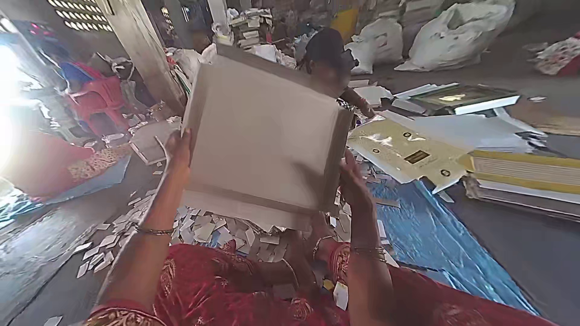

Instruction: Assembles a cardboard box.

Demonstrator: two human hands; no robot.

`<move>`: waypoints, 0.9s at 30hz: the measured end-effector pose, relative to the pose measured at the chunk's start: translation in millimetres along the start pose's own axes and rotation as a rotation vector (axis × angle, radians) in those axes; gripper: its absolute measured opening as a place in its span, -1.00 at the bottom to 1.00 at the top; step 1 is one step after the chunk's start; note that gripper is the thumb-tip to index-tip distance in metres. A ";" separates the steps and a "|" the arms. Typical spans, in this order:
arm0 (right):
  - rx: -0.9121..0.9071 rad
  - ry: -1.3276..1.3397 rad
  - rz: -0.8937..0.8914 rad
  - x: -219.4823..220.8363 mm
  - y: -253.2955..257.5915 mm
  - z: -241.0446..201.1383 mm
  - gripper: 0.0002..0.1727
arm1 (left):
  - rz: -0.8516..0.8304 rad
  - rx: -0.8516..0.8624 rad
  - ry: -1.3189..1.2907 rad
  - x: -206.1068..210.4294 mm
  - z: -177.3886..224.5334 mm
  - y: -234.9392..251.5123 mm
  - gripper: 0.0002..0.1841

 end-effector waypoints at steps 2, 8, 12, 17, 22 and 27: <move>-0.003 -0.077 0.143 2.7 4.7 7.3 -0.28 | 0.033 -0.008 -0.021 8.4 -10.9 -4.0 -0.46; -0.037 -0.479 0.425 -21.1 3.8 28.0 -0.49 | 0.010 -0.011 -0.041 22.6 -35.2 -25.0 -0.50; -0.013 -0.667 0.485 -34.1 -1.1 19.8 -0.56 | -0.037 0.187 0.198 12.6 -49.3 -18.1 -0.50; 0.054 -0.471 0.405 -54.2 -6.5 19.1 -0.58 | -0.154 0.185 0.331 1.1 -56.1 -20.0 -0.54; 0.174 -0.262 0.386 -71.6 -8.0 31.9 -0.69 | -0.298 -0.302 -0.200 10.3 -66.2 -42.5 -0.46; 0.309 0.008 0.417 -75.9 -15.2 74.9 -0.60 | -0.407 0.007 -0.364 -1.3 -42.2 -112.8 -0.46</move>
Point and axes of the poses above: each hand's wrist, its own y-axis towards the middle knuckle, its own x-axis out of the palm, z = x × y, the point moved 7 cm from there along y, towards the middle knuckle, and after that the axes turned 9 degrees about y, right-handed, at the moved point
